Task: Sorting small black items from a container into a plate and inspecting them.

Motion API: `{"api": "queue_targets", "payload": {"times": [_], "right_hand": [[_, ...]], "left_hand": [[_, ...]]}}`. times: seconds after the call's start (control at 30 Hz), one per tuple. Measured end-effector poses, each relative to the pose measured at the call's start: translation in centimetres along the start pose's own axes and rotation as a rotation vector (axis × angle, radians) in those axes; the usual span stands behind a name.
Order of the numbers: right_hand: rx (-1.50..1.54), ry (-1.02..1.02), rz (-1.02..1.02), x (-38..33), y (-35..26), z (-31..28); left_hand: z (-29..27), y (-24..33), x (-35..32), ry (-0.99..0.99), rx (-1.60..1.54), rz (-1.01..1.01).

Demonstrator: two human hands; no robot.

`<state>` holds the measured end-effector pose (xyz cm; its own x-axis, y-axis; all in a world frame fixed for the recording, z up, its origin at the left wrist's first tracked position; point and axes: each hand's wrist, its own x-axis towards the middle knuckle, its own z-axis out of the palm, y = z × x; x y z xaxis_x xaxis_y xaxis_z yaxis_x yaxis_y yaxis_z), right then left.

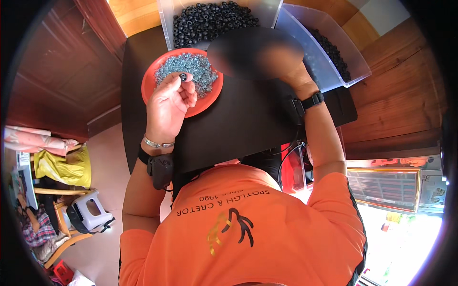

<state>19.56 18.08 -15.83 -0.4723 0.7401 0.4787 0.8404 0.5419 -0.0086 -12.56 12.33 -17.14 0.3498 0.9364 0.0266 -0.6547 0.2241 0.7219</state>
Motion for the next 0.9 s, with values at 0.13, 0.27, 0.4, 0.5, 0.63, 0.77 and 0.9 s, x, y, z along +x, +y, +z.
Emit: {"api": "queue_targets", "payload": {"times": [0.13,0.27,0.4,0.5,0.63,0.77,0.9], "right_hand": [[-0.08,-0.074,-0.033,0.1,0.5,1.0],[-0.071,-0.013,0.008,-0.2,0.7,1.3],[0.388,0.015,0.246,1.8,-3.3,-0.9],[1.137,-0.093,0.27,3.7,-7.8,-1.8],[1.453,-0.172,0.149,4.7,-11.6,-0.7],[1.514,-0.16,0.129,4.8,-12.4,0.7],[1.509,-0.139,0.145,4.8,-12.6,0.8]], "left_hand": [[-0.2,-0.1,0.2,-0.018,-0.007,-0.015],[0.1,-0.1,0.1,-0.034,-0.014,-0.031],[0.5,-0.3,-0.1,-0.103,0.012,-0.031],[0.6,-0.5,-0.3,-0.131,0.013,-0.05],[1.1,-0.7,-0.3,-0.126,-0.015,-0.083],[1.1,-0.7,-0.2,-0.107,-0.039,-0.088],[1.2,-0.6,-0.3,-0.115,-0.038,-0.093]]}}
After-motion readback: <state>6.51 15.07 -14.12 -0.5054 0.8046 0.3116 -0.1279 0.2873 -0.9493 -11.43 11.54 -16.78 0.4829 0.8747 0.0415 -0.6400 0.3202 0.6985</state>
